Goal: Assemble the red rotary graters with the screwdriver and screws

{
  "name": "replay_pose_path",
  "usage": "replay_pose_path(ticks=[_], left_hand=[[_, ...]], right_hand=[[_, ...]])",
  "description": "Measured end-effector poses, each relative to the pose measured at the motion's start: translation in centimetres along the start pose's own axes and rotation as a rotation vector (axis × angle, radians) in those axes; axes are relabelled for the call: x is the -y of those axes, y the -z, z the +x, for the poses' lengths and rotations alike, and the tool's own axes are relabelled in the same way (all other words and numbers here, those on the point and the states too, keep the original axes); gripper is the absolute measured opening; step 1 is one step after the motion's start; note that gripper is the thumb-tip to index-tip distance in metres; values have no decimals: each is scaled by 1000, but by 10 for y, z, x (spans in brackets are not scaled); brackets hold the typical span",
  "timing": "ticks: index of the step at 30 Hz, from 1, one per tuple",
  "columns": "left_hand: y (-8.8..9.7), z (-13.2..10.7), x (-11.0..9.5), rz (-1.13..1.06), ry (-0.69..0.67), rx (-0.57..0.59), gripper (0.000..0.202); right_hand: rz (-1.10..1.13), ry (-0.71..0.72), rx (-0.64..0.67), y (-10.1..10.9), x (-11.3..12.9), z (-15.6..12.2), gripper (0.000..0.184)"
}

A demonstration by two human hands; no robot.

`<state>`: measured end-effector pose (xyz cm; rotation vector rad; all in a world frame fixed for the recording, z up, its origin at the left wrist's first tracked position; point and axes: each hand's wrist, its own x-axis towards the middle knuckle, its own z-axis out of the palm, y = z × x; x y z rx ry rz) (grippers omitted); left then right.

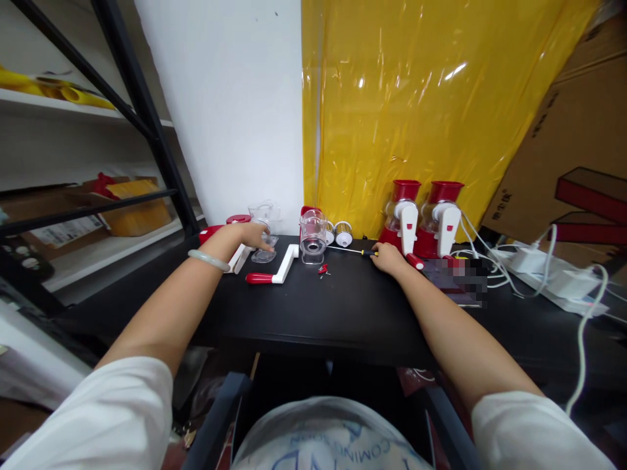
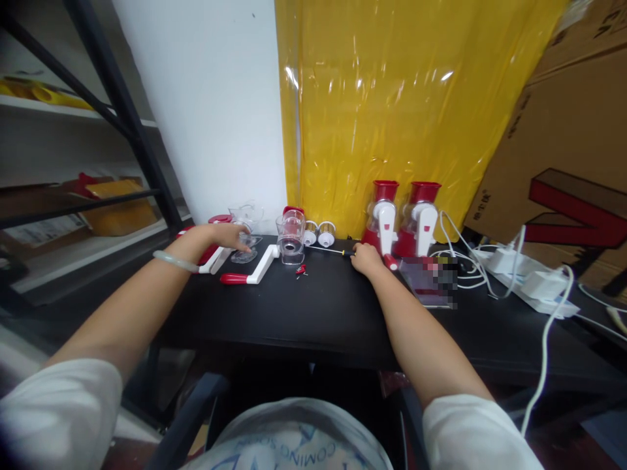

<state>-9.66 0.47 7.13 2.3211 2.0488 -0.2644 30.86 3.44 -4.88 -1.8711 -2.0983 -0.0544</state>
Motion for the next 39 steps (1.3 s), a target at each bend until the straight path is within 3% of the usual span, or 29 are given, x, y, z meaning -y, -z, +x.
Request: replay_pose_path(ticks=[2,5,8,12,15,19,22,24,26,28,34,39], left_hand=[[15,-12,-3,-37,-9,-53,91],[39,-34,-16,-347,-153,-211,88],[58,-47,-38,-598,-348,-188,72],[70,-38,-63,-746,-367,-188,58],[71,-18,-75,-785,-310,-208,59],[69,0,-89,-775,-187,-272,72],[67,3,-92,-795,-150,-321,74],[65,2,-90,-854,-153,-330,76],[64,2,-87,-932,-141,-364,81],[63,2,-87,-991,-95,-407,87],[62,1,-101,-934,-35,-486,91],[62,-1,-109,-743,3,-540,72]], right_hand=[[-5,1,-3,5,4,-4,36],[-51,-12,-44,16,13,-13,39],[-26,54,-168,29,28,-21,36],[302,254,-434,51,63,-15,29],[539,487,-495,75,99,3,28],[759,573,-440,107,144,35,30],[833,601,-241,119,165,54,26],[858,642,-113,119,171,59,31],[859,690,-66,114,172,62,36],[823,712,-130,105,169,62,43],[738,768,-280,87,166,53,86],[679,651,-457,85,176,47,60]])
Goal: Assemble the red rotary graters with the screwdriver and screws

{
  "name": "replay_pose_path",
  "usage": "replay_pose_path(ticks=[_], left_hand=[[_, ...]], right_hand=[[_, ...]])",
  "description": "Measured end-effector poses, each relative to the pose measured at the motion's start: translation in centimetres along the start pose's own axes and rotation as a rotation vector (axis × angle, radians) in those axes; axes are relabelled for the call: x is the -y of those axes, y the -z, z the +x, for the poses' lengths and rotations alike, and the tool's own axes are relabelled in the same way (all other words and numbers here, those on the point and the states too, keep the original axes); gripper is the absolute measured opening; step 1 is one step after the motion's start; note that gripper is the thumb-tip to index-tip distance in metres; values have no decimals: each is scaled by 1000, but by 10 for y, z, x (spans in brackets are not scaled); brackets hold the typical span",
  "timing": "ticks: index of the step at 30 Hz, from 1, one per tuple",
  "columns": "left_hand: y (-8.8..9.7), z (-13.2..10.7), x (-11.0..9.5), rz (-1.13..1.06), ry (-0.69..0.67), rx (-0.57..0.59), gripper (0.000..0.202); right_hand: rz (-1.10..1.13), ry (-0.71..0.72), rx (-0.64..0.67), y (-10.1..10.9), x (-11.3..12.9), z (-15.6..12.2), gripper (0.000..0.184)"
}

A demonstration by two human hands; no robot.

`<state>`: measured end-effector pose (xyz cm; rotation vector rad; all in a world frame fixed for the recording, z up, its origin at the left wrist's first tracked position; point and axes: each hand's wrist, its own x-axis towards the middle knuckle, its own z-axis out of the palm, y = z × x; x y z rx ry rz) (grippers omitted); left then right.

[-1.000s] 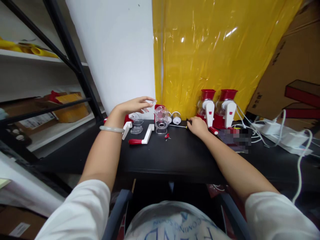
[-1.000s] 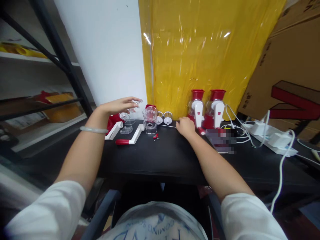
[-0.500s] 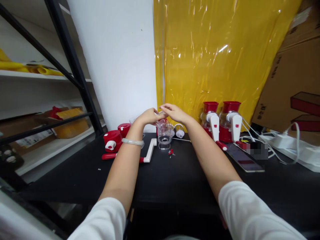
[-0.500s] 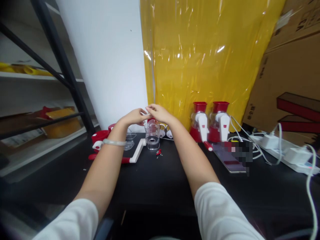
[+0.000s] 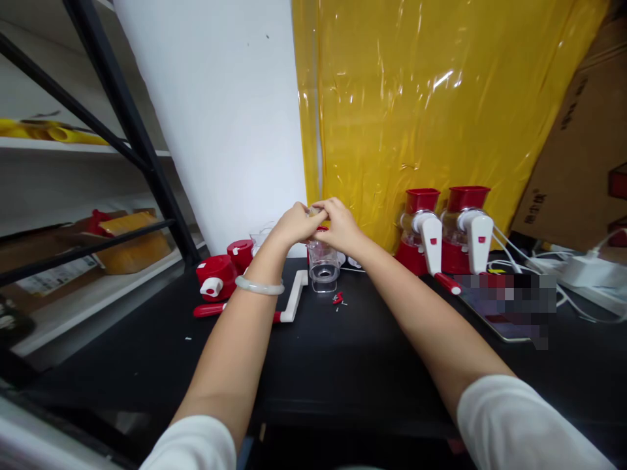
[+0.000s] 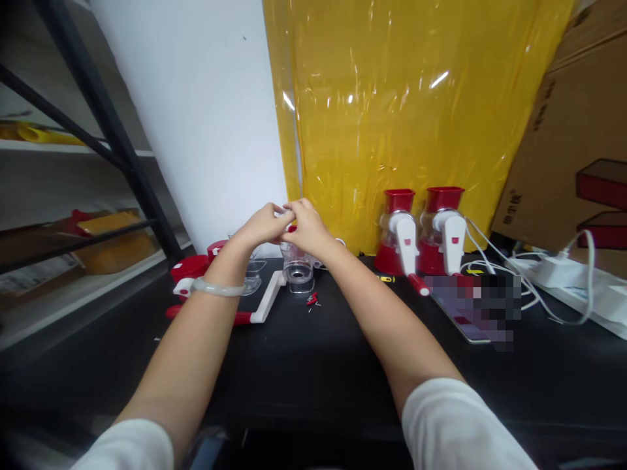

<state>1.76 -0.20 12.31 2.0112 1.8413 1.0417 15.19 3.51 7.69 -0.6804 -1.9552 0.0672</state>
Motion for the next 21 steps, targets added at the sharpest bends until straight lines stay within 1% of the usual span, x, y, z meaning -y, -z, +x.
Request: replay_pose_path(ticks=[3,5,6,8,10,11,14,18,21], left_hand=[[6,-3,0,27,-27,77,70],[14,-5,2,20,-70,179,68],[18,-6,4,22,-92,235,64],[28,-6,7,26,-115,308,56],[36,-6,11,13,-105,351,49],[39,-5,13,4,-94,367,47],[43,-4,15,-24,-49,370,42],[41,-5,14,-45,-7,324,44],[38,-5,14,-11,5,312,48]], right_hand=[[-46,-2,-12,3,2,1,52],[-41,-29,27,11,1,1,49],[-22,-53,67,17,0,0,48],[63,-98,192,29,-2,0,49],[120,-152,314,39,-4,-1,54],[117,-173,353,43,-5,-2,55],[124,-195,429,49,-10,-2,57],[172,-192,531,47,-18,-4,57],[175,-204,589,44,-24,-6,56]])
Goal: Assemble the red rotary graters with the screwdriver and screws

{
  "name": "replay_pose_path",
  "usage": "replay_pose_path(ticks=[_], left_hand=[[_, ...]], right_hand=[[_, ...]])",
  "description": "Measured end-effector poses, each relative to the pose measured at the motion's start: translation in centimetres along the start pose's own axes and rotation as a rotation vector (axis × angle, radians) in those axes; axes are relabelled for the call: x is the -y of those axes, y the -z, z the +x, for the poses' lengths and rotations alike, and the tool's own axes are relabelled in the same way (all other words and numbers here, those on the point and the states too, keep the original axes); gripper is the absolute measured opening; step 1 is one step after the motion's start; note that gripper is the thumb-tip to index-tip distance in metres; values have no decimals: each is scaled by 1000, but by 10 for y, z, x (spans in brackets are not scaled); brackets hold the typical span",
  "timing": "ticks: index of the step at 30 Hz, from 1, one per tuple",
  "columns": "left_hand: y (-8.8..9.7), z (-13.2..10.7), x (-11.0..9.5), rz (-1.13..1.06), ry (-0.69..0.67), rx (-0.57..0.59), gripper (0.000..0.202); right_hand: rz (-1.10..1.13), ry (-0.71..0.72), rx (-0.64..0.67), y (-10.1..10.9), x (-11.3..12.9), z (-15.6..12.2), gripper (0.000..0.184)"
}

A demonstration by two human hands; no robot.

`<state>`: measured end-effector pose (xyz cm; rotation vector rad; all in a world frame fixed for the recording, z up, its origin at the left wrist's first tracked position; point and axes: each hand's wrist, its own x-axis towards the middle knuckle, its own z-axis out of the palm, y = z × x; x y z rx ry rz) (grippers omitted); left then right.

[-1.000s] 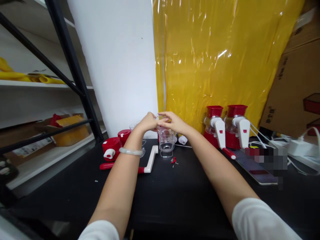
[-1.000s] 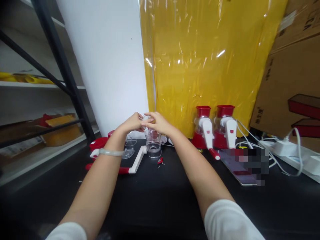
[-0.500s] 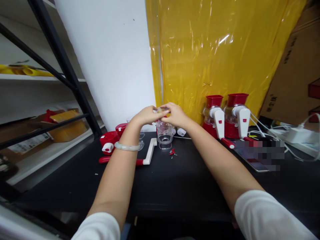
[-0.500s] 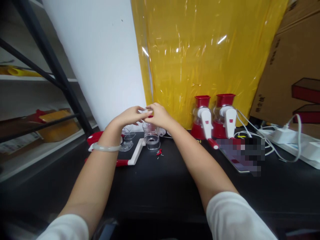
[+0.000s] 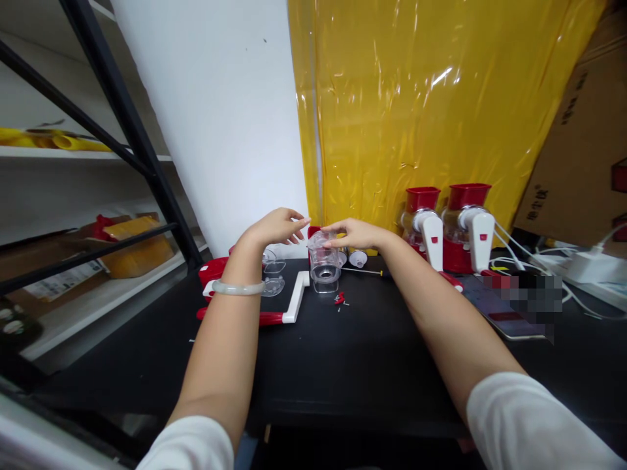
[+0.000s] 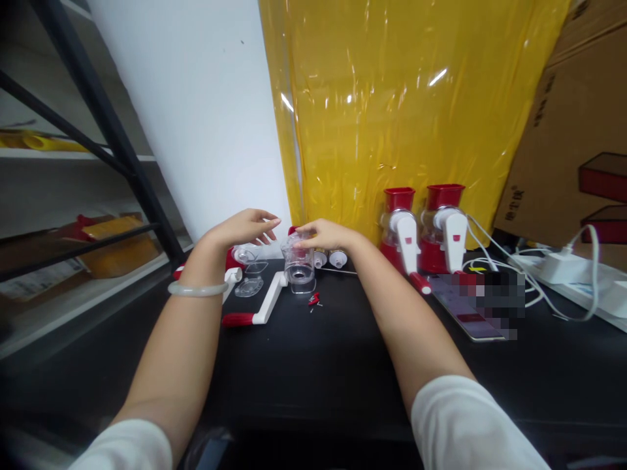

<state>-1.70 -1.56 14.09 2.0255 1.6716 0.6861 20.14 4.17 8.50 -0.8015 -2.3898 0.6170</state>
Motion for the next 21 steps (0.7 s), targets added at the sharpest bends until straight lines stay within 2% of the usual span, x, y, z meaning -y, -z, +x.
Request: replay_pose_path(ticks=[12,18,21], left_hand=[[-1,-3,3,83,-34,40,73],[-11,10,10,258,-190,77,56],[-17,16,11,282,-219,111,46]], right_hand=[[5,-17,76,-1,-19,1,64],[52,11,91,-3,-25,3,60],[70,-5,94,-3,-27,4,59]])
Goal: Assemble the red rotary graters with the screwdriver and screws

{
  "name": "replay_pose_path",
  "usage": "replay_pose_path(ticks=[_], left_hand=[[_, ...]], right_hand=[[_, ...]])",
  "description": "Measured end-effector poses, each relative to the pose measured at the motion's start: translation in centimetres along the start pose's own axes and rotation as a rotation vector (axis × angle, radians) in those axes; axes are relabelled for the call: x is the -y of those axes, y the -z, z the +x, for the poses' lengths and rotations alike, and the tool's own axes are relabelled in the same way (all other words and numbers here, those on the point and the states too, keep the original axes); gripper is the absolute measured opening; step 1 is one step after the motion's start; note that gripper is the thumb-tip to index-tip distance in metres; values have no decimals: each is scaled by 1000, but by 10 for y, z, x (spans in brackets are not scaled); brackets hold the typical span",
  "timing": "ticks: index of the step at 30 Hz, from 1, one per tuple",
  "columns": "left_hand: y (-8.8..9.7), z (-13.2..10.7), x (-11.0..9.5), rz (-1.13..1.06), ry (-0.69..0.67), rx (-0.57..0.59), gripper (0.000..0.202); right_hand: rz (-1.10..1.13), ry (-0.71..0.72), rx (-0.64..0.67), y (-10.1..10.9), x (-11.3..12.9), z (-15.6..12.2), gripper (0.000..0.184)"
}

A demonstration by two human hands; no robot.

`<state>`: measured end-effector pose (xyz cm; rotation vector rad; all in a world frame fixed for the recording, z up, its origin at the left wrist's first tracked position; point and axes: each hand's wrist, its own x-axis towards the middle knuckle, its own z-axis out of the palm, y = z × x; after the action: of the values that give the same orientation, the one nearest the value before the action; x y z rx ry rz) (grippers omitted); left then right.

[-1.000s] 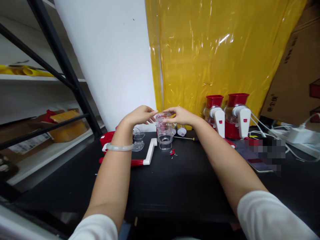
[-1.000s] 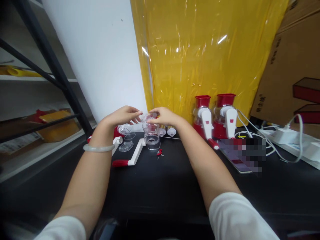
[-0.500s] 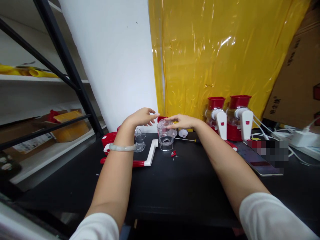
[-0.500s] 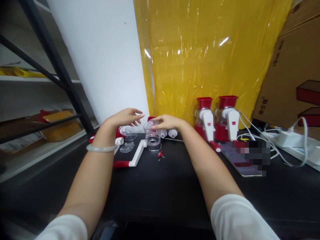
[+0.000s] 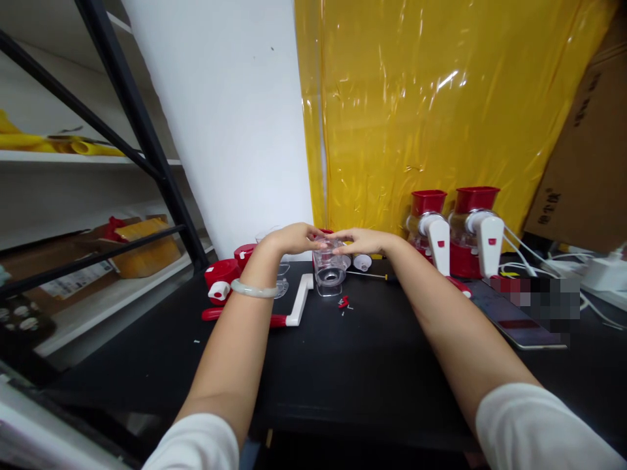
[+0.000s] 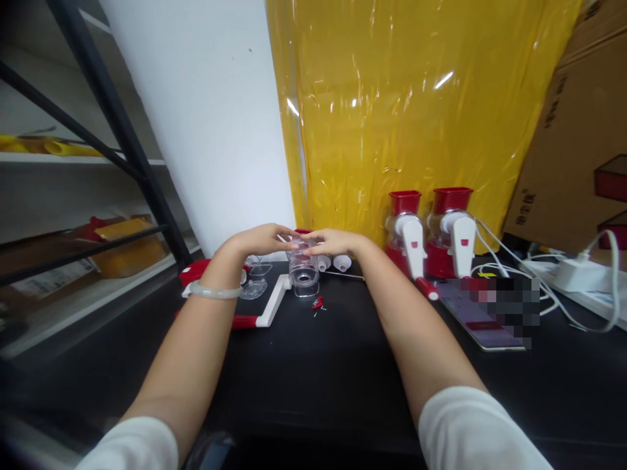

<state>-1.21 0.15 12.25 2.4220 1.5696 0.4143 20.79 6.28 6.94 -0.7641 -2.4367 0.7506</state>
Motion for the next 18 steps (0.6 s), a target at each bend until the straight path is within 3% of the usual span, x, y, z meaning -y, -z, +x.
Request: replay_pose_path(ticks=[18], left_hand=[[-2,1,-2,83,30,19,36]], right_hand=[[191,21,46,-6,-2,3,50]])
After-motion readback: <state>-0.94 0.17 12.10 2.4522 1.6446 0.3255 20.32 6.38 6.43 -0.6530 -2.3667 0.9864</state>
